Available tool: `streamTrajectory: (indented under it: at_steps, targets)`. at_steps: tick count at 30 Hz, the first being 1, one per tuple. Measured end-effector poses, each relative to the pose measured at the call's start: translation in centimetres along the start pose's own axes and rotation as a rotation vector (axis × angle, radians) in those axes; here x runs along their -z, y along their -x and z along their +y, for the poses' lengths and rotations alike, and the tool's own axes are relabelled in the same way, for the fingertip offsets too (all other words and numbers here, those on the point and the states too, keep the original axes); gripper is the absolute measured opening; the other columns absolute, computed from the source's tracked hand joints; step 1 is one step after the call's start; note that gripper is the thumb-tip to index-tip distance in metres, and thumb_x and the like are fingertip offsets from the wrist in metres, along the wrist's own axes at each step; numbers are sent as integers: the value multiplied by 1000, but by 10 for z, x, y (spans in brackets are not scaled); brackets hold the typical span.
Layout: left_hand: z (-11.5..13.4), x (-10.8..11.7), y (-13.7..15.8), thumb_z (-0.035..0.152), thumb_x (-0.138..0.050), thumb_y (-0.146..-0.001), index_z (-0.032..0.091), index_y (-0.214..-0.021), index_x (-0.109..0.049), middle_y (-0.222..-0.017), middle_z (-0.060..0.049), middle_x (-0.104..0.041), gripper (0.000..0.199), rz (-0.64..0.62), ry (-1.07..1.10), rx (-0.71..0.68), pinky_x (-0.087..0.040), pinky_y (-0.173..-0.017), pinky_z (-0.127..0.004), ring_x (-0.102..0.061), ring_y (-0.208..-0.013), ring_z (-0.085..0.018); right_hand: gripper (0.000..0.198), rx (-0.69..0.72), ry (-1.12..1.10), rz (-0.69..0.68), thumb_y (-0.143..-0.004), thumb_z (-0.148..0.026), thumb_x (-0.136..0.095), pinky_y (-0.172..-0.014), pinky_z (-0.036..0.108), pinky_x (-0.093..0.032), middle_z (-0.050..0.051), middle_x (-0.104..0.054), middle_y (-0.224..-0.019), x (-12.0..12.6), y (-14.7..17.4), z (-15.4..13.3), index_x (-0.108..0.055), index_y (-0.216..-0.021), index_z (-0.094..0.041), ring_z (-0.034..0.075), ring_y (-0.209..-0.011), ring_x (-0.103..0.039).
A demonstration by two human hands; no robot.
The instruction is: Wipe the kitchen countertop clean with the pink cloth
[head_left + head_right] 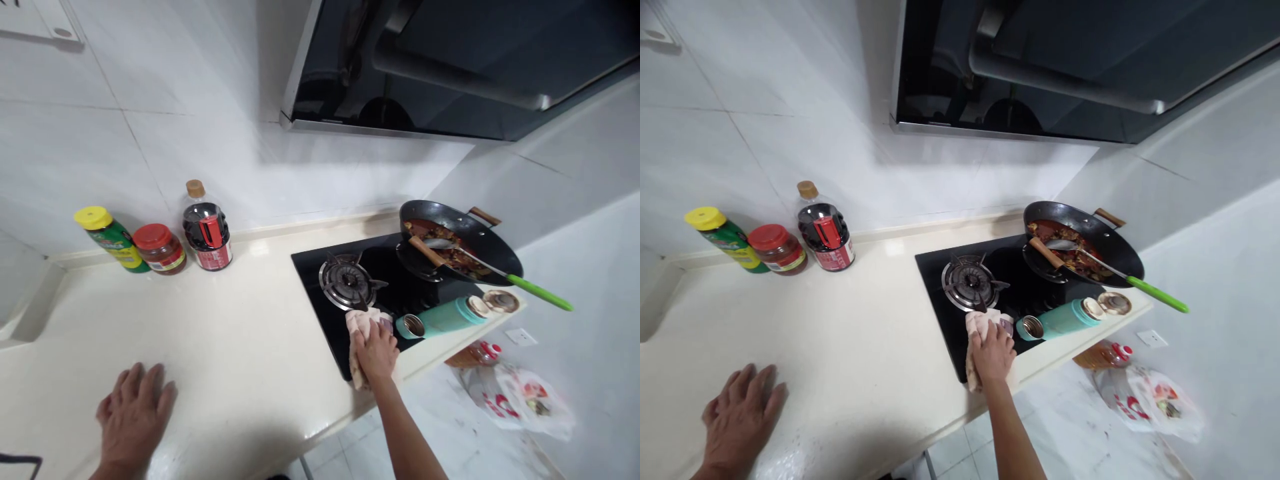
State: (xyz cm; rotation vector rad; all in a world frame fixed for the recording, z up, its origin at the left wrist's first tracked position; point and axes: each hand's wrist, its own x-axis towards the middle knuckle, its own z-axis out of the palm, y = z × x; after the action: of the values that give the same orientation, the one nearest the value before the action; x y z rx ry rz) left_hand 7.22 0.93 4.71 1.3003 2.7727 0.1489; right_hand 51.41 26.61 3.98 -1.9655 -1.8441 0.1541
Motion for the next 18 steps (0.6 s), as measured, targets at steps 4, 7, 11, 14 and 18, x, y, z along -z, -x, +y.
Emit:
streamTrajectory:
  at_steps: [4, 7, 11, 14, 18]
  targets:
    - [-2, -2, -1, 54, -22, -100, 16, -139, -56, -157, -20, -36, 64, -1, 0, 0, -22, -119, -58, -23, -151, -36, 46, 158, 43, -96, -95, -37, -46, -99, 55, -39, 21, -53, -132, -14, 26, -40, -59, -131, -11, 39, -117, -46]
    - [-2, -3, -2, 54, -23, -99, 16, -139, -55, -157, -20, -37, 64, 10, 1, -9, -23, -118, -59, -24, -151, -37, 39, 358, 10, -210, -93, -30, -54, -99, 44, -42, 13, -58, -129, -22, 66, -80, -61, -129, -19, 31, -114, -49]
    - [0, 0, -1, 54, -24, -99, 17, -139, -56, -156, -20, -38, 64, -3, 8, 2, -24, -118, -59, -25, -150, -37, 50, 471, -38, -287, -90, -30, -62, -105, 46, -39, 10, -48, -147, -34, 93, -120, -57, -140, -25, 32, -123, -47]
    - [2, 3, -1, 54, -24, -99, 17, -139, -56, -157, -21, -37, 63, 10, 10, -7, -24, -117, -59, -26, -150, -37, 55, 414, -38, -293, -93, -37, -62, -107, 54, -38, 14, -39, -155, -34, 89, -115, -53, -145, -21, 37, -126, -44]
    - [2, 3, -1, 54, -27, -99, 18, -141, -54, -157, -20, -37, 62, 2, 4, -13, -24, -118, -59, -25, -151, -36, 45, 329, -45, -317, -99, -38, -50, -107, 49, -42, 15, -51, -142, -7, 105, -61, -58, -138, -15, 33, -121, -49]
